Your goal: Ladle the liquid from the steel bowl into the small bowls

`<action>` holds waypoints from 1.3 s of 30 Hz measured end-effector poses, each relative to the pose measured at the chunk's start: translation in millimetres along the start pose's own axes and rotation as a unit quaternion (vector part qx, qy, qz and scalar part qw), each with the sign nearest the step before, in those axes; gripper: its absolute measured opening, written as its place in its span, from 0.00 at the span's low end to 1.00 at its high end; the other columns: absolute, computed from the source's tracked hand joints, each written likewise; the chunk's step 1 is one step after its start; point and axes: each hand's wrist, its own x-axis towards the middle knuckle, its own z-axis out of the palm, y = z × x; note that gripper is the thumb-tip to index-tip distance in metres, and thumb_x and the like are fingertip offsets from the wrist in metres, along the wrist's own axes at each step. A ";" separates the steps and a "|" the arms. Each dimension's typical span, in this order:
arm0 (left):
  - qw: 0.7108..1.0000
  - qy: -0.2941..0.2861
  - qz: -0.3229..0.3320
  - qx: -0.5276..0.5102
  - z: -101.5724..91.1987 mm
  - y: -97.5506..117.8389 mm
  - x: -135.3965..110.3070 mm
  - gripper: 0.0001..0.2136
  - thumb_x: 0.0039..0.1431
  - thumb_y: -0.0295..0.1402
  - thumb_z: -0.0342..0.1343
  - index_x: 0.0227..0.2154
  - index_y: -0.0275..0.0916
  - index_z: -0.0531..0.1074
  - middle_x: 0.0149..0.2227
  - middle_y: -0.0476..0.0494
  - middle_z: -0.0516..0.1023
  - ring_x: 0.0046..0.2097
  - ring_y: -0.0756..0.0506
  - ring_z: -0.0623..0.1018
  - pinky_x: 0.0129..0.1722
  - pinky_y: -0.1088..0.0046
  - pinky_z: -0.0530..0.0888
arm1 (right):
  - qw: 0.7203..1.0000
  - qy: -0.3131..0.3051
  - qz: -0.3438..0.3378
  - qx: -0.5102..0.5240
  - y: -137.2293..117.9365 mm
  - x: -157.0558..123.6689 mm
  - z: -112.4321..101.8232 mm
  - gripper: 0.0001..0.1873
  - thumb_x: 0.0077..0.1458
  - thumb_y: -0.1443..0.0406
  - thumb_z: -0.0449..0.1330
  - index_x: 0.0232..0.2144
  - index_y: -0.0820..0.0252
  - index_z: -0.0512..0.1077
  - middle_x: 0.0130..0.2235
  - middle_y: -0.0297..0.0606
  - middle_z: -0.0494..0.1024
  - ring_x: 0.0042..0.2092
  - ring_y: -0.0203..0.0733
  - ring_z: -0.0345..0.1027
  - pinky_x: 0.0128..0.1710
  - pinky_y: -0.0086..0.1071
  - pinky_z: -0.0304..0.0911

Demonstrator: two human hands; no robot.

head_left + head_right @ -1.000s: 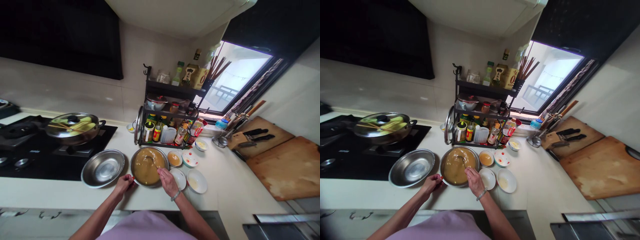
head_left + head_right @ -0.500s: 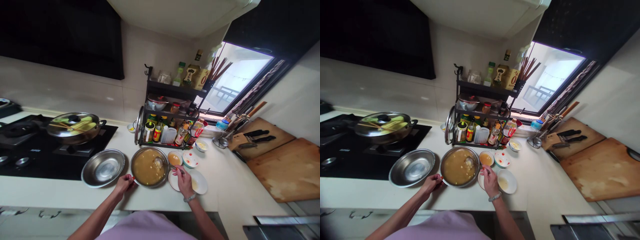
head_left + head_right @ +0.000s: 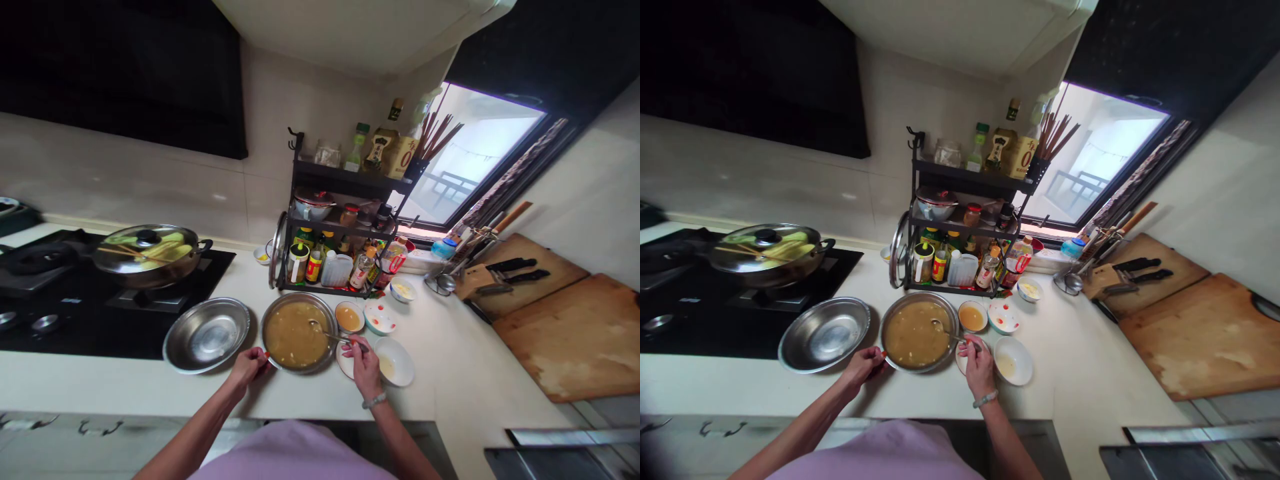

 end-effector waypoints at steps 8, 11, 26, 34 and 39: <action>1.000 -0.001 0.009 -0.006 -1.2 -6.6 5.6 0.21 0.28 0.45 0.66 0.17 0.40 0.60 0.16 0.51 0.71 0.18 0.53 0.68 0.21 0.77 0.60 | 0.966 0.156 0.128 0.162 -4.4 18.4 -11.4 0.20 0.46 0.50 0.63 0.33 0.61 0.69 0.23 0.36 0.78 0.24 0.46 0.75 0.26 0.37 0.73; 1.000 0.007 0.012 -0.007 -1.8 -11.8 10.1 0.21 0.27 0.45 0.67 0.17 0.40 0.60 0.16 0.51 0.71 0.19 0.52 0.68 0.21 0.76 0.60 | 0.953 0.188 0.145 0.191 -5.4 19.6 -14.0 0.18 0.44 0.53 0.64 0.31 0.60 0.68 0.22 0.34 0.77 0.22 0.45 0.74 0.24 0.35 0.72; 1.000 0.017 0.014 -0.004 -0.7 -11.1 8.7 0.23 0.26 0.48 0.66 0.16 0.40 0.59 0.15 0.50 0.70 0.19 0.52 0.67 0.21 0.77 0.60 | 0.929 0.292 0.114 0.198 -7.4 44.6 -50.7 0.16 0.42 0.57 0.64 0.30 0.60 0.68 0.21 0.30 0.76 0.22 0.42 0.73 0.25 0.34 0.73; 1.000 0.018 0.010 -0.015 -1.9 -18.5 15.2 0.23 0.26 0.47 0.67 0.16 0.40 0.59 0.15 0.52 0.70 0.19 0.52 0.69 0.21 0.77 0.62 | 0.972 0.229 0.056 0.010 4.7 39.8 -68.2 0.20 0.50 0.50 0.58 0.35 0.61 0.70 0.22 0.36 0.78 0.27 0.47 0.76 0.32 0.40 0.73; 1.000 0.019 0.003 -0.017 -0.8 -12.9 10.2 0.24 0.25 0.47 0.68 0.16 0.40 0.59 0.15 0.51 0.71 0.19 0.53 0.68 0.21 0.77 0.62 | 0.987 0.063 -0.099 -0.107 2.8 23.8 -64.8 0.18 0.57 0.53 0.54 0.39 0.60 0.74 0.34 0.43 0.81 0.32 0.45 0.77 0.34 0.38 0.73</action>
